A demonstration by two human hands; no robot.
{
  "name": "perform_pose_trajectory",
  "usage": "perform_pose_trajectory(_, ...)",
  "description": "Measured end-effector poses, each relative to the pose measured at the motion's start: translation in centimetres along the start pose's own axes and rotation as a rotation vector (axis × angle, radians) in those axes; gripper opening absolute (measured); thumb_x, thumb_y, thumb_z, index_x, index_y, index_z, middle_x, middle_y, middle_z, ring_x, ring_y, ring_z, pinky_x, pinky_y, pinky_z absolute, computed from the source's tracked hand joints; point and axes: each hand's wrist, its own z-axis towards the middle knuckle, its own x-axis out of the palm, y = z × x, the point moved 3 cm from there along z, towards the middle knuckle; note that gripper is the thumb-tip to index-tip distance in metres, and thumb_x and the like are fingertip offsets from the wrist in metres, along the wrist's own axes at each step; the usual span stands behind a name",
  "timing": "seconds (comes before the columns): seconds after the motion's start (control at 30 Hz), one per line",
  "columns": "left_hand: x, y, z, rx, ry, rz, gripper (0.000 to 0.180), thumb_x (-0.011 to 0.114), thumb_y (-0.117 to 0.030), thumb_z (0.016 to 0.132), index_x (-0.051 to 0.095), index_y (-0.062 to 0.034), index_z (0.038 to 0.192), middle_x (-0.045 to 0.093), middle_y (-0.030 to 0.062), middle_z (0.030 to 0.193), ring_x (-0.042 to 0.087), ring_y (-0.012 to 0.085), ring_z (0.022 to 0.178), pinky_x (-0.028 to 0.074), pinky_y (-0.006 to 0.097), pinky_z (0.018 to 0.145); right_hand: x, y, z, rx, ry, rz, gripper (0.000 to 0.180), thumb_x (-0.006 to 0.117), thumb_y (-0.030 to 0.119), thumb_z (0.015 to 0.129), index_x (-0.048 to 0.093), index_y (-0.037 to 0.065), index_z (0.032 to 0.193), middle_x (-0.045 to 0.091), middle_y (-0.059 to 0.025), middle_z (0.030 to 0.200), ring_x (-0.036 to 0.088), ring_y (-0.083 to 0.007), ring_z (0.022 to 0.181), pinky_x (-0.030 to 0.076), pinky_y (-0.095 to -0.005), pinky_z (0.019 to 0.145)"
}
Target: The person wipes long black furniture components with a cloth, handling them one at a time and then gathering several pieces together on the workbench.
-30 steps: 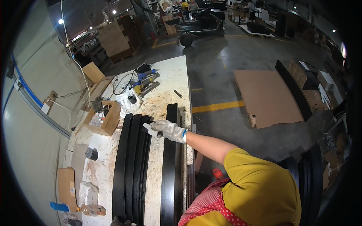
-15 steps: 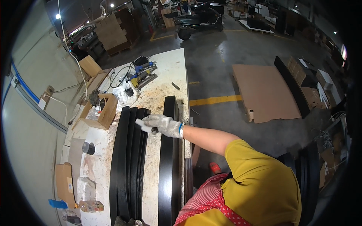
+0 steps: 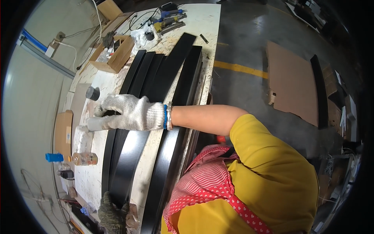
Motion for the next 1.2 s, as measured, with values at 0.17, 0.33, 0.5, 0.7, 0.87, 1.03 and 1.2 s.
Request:
perform_pose_trajectory(0.17,1.5,-4.4,-2.2,-0.062,0.135,0.069,0.078,0.086,-0.032,0.067,0.055,-0.0003,0.13,0.066,0.0223,0.114,0.065,0.0386,0.103,0.051,0.045,0.093,0.0,-2.9,-3.0,0.228,0.144,0.004,0.048,0.072,0.04,0.09,0.063,0.004,0.12,0.062,-0.0159,0.122,0.057,-0.0276,0.122,0.044,-0.0393,0.108)
perform_pose_trajectory(0.33,3.4,-7.1,-1.1,-0.059,0.268,0.02,0.074,0.083,-0.039,0.071,0.056,-0.0015,0.129,0.067,0.0212,0.111,0.066,0.038,0.099,0.053,0.043,0.087,-1.8,-6.8,-3.4,0.407,0.09,0.05,0.041,0.07,0.032,0.091,0.064,0.001,0.118,0.066,-0.0097,0.106,0.064,-0.0167,0.091,0.054,-0.0311,0.082)
perform_pose_trajectory(0.5,6.2,-6.3,-2.6,0.012,0.229,-0.004,0.065,0.074,-0.046,0.08,0.056,-0.0055,0.127,0.066,0.0177,0.099,0.066,0.0363,0.085,0.053,0.046,0.072,-1.2,-9.4,-4.6,0.329,0.252,-0.083,0.074,0.068,0.063,0.084,0.065,-0.001,0.121,0.066,-0.0111,0.104,0.062,-0.0186,0.09,0.052,-0.0314,0.077)
perform_pose_trajectory(0.7,3.3,-6.6,-3.3,-0.024,0.041,-0.14,0.05,0.067,-0.041,0.085,0.059,-0.0107,0.124,0.063,0.0134,0.104,0.067,0.0338,0.078,0.053,0.047,0.066,-0.4,-8.4,-5.8,0.556,0.212,0.193,0.044,0.058,0.018,0.098,0.052,-0.006,0.134,0.058,-0.0151,0.139,0.059,-0.022,0.123,0.049,-0.0329,0.1)
perform_pose_trajectory(0.87,0.7,-8.9,-5.4,0.034,-0.449,-0.446,0.041,0.061,-0.042,0.093,0.064,-0.0086,0.117,0.067,0.0122,0.097,0.068,0.0321,0.086,0.054,0.042,0.071,-3.0,-11.5,-6.3,0.394,0.158,-0.055,0.035,0.054,0.011,0.1,0.058,-0.006,0.129,0.057,-0.0169,0.137,0.053,-0.0249,0.128,0.045,-0.0334,0.104)
perform_pose_trajectory(1.03,8.0,-10.1,-2.4,-0.003,-0.067,-0.293,0.07,0.073,-0.053,0.078,0.055,-0.0088,0.128,0.058,0.0157,0.121,0.063,0.0301,0.1,0.053,0.044,0.082,-1.8,-12.4,-6.6,0.324,0.171,-0.015,0.03,0.05,-0.001,0.097,0.063,-0.002,0.124,0.056,-0.0199,0.136,0.053,-0.035,0.129,0.047,-0.0423,0.106)
perform_pose_trajectory(1.2,8.4,-10.5,-2.2,0.022,0.036,-0.12,0.082,0.076,-0.045,0.078,0.041,-0.0146,0.145,0.045,0.021,0.143,0.043,0.0428,0.133,0.037,0.058,0.107,-1.5,-11.2,-6.1,0.512,0.142,0.132,0.037,0.059,0.014,0.098,0.058,-0.002,0.131,0.061,-0.0105,0.128,0.057,-0.0179,0.118,0.046,-0.0303,0.099)
